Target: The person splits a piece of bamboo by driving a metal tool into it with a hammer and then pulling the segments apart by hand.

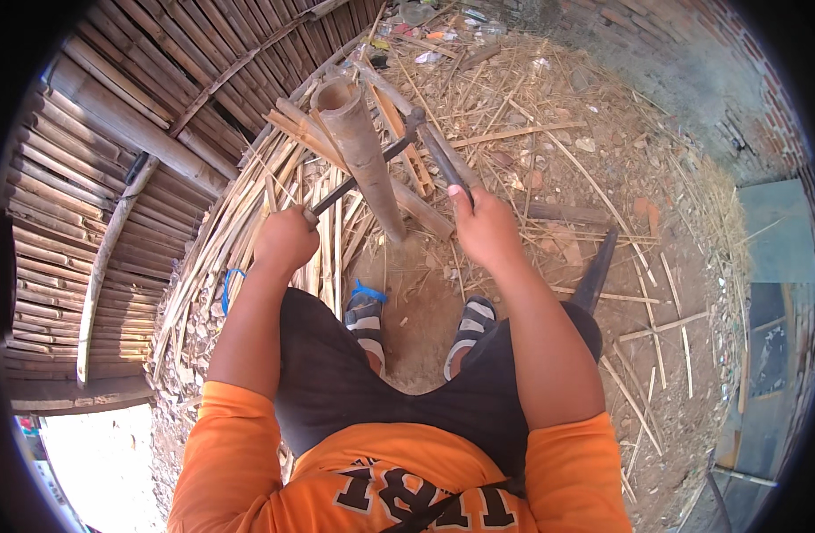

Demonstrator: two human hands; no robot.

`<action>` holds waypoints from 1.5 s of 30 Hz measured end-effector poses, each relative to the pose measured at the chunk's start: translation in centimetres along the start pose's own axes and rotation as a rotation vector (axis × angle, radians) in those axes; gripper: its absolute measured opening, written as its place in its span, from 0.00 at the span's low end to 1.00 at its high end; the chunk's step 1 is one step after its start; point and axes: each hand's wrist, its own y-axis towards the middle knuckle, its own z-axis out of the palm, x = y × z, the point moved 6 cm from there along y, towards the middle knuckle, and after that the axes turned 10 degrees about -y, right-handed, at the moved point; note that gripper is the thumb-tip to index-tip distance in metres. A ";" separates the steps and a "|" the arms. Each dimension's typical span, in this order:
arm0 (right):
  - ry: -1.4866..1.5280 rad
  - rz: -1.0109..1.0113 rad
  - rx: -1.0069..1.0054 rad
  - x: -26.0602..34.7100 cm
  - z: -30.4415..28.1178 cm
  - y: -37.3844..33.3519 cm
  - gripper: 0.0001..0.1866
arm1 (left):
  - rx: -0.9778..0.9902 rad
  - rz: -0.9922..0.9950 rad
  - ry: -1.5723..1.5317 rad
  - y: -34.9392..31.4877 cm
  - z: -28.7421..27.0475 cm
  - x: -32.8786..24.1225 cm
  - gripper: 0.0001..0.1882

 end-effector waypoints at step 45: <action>0.107 0.043 0.022 -2.0 5.2 1.9 0.30 | 0.005 -0.063 0.071 0.9 -1.7 -0.3 0.14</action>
